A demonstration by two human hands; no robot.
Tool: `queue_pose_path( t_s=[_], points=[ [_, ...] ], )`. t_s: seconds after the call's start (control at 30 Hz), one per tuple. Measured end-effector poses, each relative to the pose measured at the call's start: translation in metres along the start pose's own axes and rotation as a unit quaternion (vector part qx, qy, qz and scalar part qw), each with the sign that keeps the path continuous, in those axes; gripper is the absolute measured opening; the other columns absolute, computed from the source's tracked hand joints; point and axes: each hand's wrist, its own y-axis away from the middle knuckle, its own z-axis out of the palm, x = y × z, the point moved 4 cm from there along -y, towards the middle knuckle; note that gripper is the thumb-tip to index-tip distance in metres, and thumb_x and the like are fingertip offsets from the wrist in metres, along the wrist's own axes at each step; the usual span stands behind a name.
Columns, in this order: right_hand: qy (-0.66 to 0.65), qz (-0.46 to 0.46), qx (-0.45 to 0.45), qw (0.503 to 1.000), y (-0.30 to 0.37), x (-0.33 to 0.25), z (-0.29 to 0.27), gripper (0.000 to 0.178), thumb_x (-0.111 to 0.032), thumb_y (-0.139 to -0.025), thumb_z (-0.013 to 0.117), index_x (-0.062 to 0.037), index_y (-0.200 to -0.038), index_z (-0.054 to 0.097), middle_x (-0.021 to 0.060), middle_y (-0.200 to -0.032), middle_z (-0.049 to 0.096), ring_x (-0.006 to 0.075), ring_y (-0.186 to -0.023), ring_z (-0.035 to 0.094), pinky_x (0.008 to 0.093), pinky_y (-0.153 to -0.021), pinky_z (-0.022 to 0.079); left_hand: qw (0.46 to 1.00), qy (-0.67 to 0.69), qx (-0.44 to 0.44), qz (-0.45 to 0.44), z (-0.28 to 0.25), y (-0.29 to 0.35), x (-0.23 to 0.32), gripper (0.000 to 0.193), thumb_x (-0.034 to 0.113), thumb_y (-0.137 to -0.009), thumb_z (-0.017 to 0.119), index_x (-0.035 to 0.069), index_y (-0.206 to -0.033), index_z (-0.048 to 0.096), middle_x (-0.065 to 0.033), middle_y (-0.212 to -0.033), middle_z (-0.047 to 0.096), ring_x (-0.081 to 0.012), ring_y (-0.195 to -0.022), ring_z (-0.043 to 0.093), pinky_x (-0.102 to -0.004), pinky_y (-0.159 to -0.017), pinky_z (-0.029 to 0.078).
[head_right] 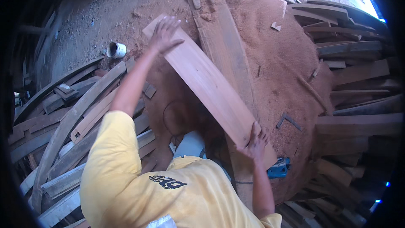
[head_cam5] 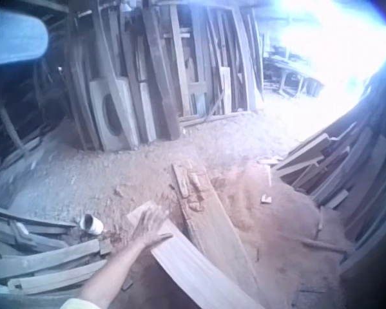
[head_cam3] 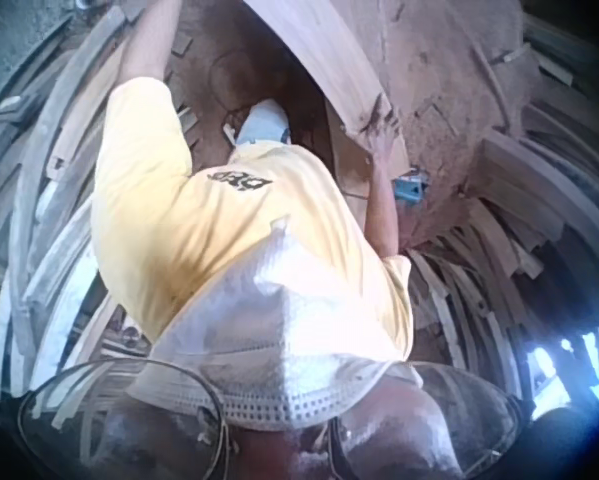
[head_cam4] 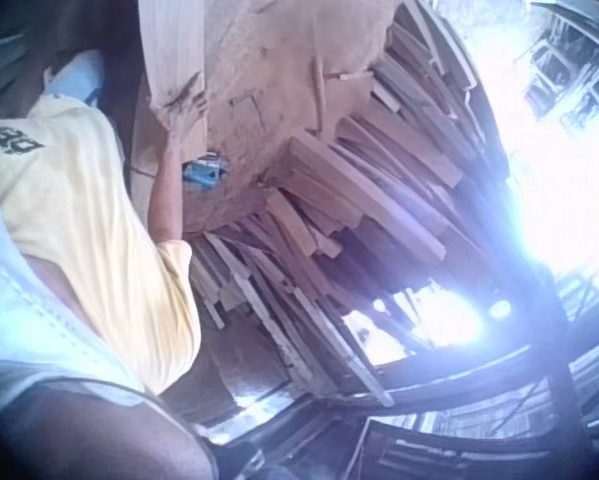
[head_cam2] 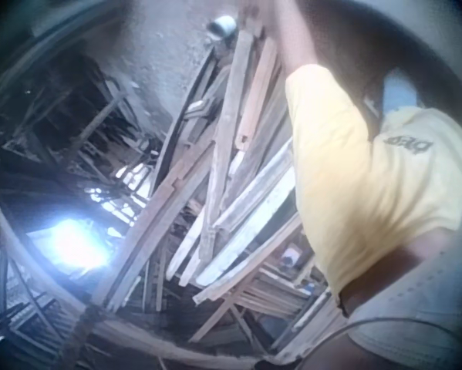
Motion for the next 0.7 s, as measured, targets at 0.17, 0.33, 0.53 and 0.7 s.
queue_pose_path(
  t_s=[0.17,0.33,0.53,0.7],
  points=[
    [-0.030,0.070,0.039,0.996,0.052,-0.007,0.013,0.155,-0.080,-0.054,0.088,-0.0215,-0.175,0.011,0.0329,-0.166,0.022,0.0562,-0.149,0.028,0.0694,-0.123,0.022,0.744,0.392,0.030,-0.540,0.002,0.099,0.158,0.117,0.059,-0.094,0.077,0.001,-0.171,0.011,-0.0282,-0.174,0.021,-0.0447,-0.162,0.020,-0.0563,-0.132,0.019],
    [-0.098,0.107,0.022,0.989,0.062,-0.004,0.050,0.154,-0.078,-0.054,0.090,-0.0189,-0.174,0.014,0.0337,-0.166,0.023,0.0578,-0.153,0.024,0.0680,-0.124,0.024,0.604,0.581,-0.129,-0.530,-0.021,0.175,0.345,0.112,0.060,-0.099,0.071,0.004,-0.173,0.008,-0.0271,-0.178,0.011,-0.0389,-0.165,0.013,-0.0497,-0.134,0.017],
    [-0.220,0.159,0.020,0.962,0.032,0.022,0.023,0.108,-0.066,-0.088,0.075,-0.0028,-0.166,0.036,0.0327,-0.166,0.037,0.0490,-0.155,0.033,0.0583,-0.127,0.029,0.774,0.381,-0.010,-0.506,-0.032,0.138,0.383,0.111,0.056,-0.094,0.080,-0.004,-0.166,0.020,-0.0345,-0.153,0.040,-0.0500,-0.144,0.041,-0.0573,-0.118,0.039],
    [-0.185,0.254,0.261,0.913,-0.084,0.244,0.093,0.062,-0.043,-0.098,0.072,0.0040,-0.137,0.063,0.0272,-0.131,0.070,0.0423,-0.122,0.066,0.0491,-0.105,0.051,0.813,0.255,-0.017,-0.523,-0.052,0.122,0.399,0.104,0.059,-0.091,0.080,-0.004,-0.160,0.034,-0.0295,-0.149,0.050,-0.0467,-0.139,0.052,-0.0548,-0.113,0.046]
  ],
)
